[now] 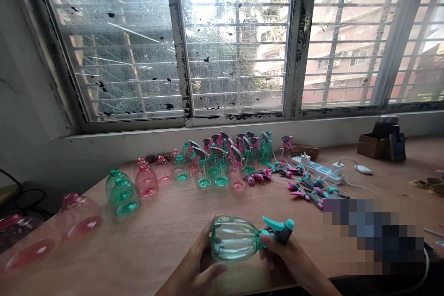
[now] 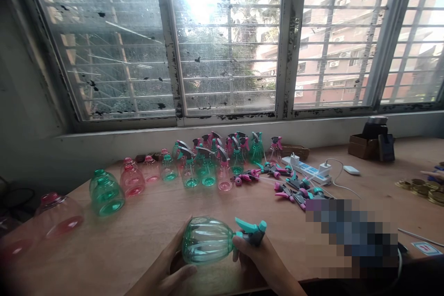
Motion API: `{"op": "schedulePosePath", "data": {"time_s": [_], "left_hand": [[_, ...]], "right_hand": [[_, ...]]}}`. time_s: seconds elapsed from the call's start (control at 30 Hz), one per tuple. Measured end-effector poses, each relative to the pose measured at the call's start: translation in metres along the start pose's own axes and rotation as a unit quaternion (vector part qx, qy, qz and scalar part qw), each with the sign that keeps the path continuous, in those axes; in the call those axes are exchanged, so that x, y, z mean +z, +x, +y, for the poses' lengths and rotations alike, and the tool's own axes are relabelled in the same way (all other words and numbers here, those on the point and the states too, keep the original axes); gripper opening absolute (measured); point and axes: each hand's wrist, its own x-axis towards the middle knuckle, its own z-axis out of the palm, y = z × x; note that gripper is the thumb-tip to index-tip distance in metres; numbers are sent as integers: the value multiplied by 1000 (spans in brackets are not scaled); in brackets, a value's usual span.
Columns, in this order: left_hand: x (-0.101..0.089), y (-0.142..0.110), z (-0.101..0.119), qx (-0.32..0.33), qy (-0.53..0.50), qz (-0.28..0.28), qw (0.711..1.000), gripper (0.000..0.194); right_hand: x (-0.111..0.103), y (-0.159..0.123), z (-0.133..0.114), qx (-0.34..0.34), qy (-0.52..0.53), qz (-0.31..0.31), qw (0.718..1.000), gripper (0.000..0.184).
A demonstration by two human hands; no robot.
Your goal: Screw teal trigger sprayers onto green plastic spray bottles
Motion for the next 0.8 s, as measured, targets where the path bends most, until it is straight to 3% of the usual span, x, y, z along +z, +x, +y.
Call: {"op": "schedulePosePath", "data": {"time_s": [0.53,0.8], "left_hand": [[0,0,12,2,-41,-33,999,90],[0,1,21,7,-14,-30,999,88]], "right_hand": [[-1,0,2,-2,-22,-8,1000,54],[-1,2,3,1,-15,-13,1000,53]]}}
